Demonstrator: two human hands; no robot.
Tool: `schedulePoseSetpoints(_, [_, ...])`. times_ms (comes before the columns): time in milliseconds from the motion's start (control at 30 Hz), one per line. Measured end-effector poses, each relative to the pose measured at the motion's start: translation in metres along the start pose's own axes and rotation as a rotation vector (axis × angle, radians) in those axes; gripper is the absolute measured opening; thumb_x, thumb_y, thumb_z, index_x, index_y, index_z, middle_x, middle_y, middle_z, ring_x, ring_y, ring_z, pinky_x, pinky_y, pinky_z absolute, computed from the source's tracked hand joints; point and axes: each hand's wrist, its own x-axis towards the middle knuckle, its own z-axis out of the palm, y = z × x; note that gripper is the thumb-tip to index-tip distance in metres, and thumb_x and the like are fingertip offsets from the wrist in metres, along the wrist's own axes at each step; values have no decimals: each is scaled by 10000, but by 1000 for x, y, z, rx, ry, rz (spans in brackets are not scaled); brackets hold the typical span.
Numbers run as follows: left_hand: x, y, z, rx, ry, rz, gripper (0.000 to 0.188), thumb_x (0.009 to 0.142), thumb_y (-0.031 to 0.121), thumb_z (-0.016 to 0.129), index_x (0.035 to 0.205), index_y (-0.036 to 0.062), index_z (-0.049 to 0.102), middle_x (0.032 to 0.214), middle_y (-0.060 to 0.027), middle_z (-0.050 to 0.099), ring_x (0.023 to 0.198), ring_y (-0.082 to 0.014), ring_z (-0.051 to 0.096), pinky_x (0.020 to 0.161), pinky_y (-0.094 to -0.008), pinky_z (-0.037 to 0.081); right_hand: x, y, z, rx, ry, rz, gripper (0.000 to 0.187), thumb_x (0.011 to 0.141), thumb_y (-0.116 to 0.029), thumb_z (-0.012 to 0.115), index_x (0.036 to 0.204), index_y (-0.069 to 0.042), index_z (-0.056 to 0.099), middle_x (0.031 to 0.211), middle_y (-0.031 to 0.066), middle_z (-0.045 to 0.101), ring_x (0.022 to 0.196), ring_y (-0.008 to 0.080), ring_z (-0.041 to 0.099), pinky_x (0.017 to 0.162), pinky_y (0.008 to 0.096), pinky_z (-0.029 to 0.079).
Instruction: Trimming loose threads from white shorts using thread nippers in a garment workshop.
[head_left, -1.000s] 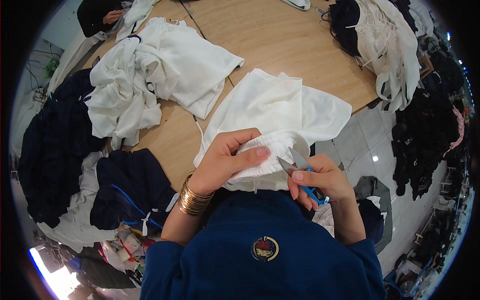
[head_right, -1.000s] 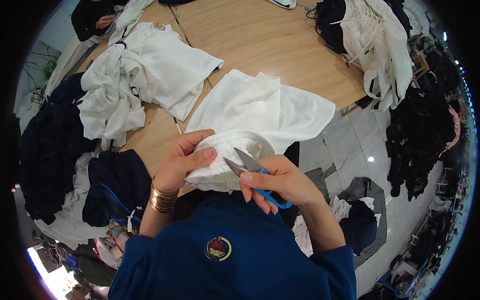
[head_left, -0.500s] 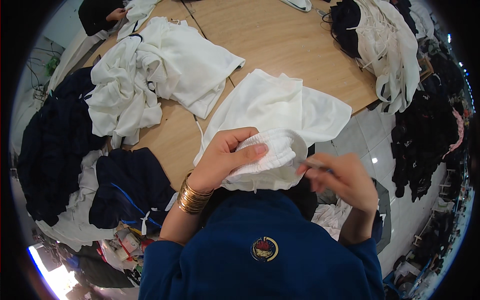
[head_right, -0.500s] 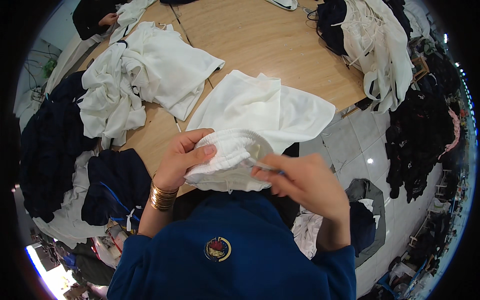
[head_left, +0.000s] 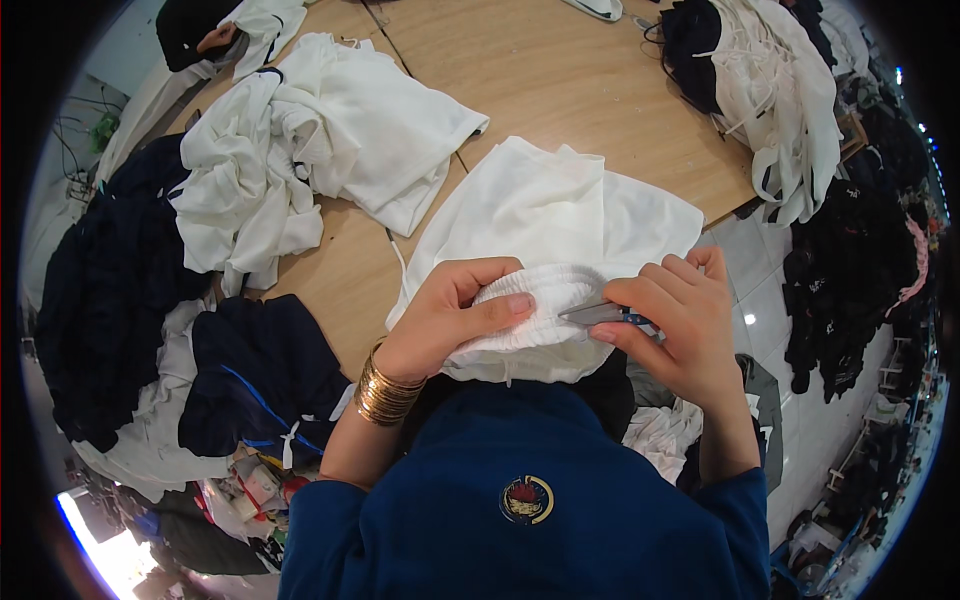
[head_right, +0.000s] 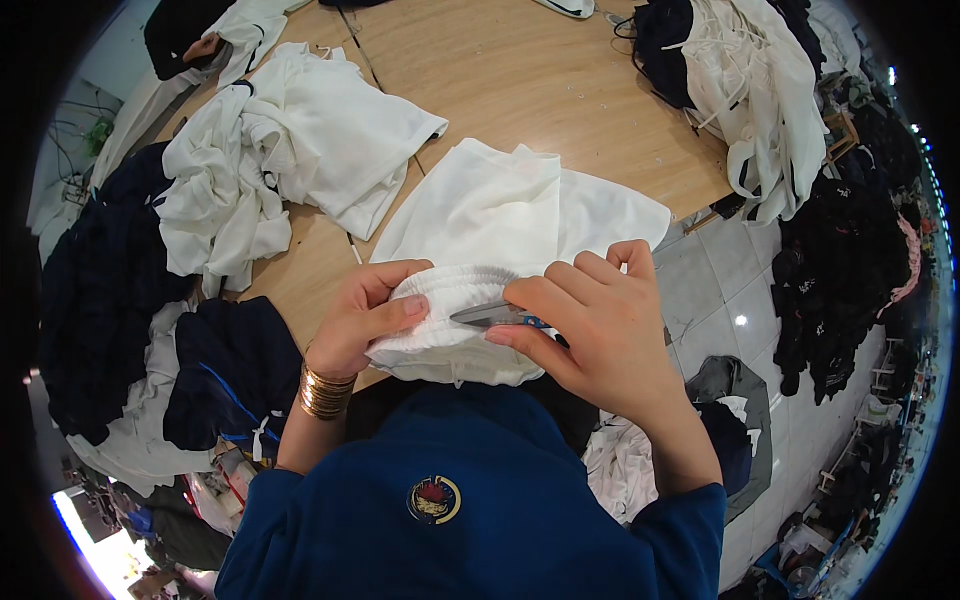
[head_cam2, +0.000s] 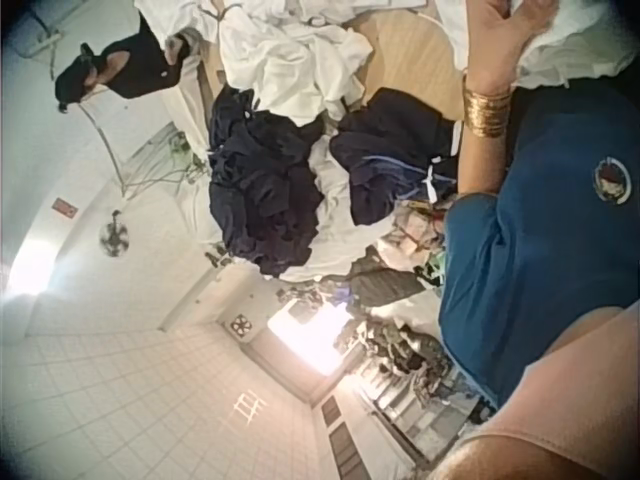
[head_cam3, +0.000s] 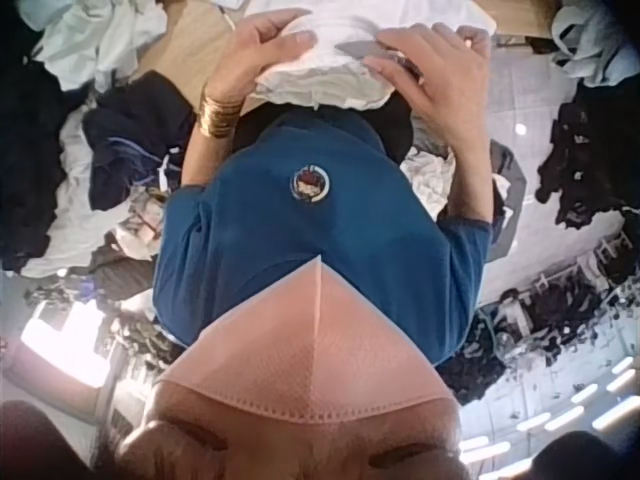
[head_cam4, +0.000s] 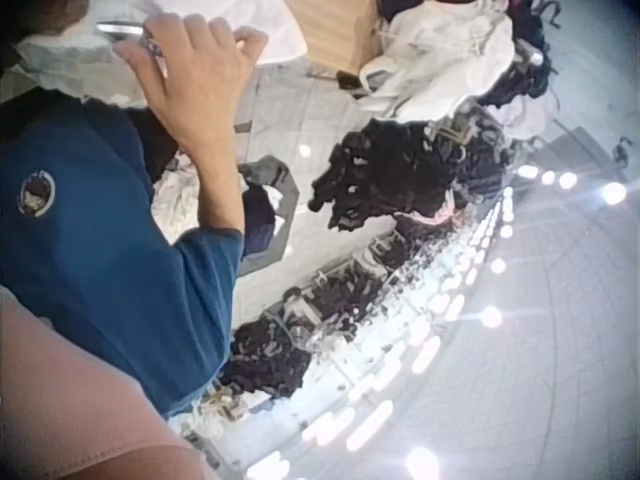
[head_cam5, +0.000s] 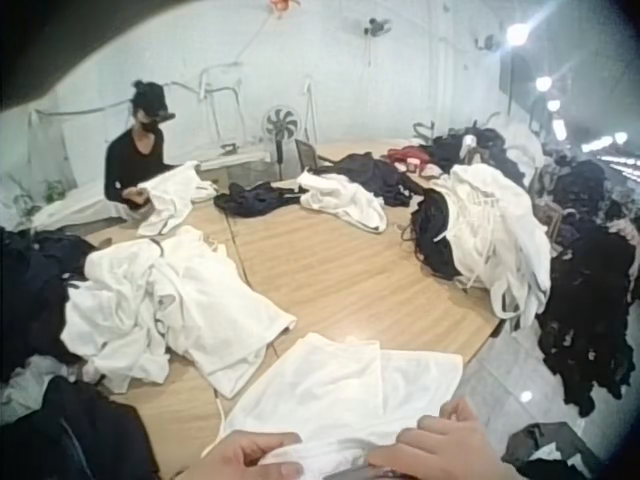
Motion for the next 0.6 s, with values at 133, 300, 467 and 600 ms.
schedulePoseSetpoints(133, [2, 1, 0, 10, -7, -18, 224, 855, 176, 625, 968, -17, 615, 801, 31, 591, 700, -2, 490, 615, -164, 405, 2, 2, 0, -15, 9, -28, 261, 715, -370, 706, 788, -142, 602, 636, -39, 516, 584, 136, 474, 666, 331, 282])
schedulePoseSetpoints(300, [2, 1, 0, 13, -2, -5, 219, 853, 181, 628, 952, -14, 618, 784, 33, 586, 684, 0, 483, 605, -162, 399, 2, 3, 0, -26, 6, -29, 261, 713, -372, 707, 794, -145, 606, 631, -39, 510, 583, 135, 472, 664, 332, 280])
schedulePoseSetpoints(467, [2, 1, 0, 10, 2, -19, 219, 852, 185, 628, 945, -13, 618, 774, 34, 582, 676, 1, 478, 596, -163, 396, 3, 2, 1, -21, 6, -44, 263, 708, -370, 712, 800, -146, 607, 618, -39, 494, 581, 135, 467, 656, 339, 280])
schedulePoseSetpoints(600, [3, 1, 0, 7, -4, -18, 220, 852, 186, 629, 946, -12, 619, 772, 33, 581, 674, 2, 477, 591, -165, 395, 3, 1, 1, -28, 20, -52, 266, 706, -373, 711, 799, -148, 605, 611, -41, 478, 580, 135, 460, 655, 340, 280])
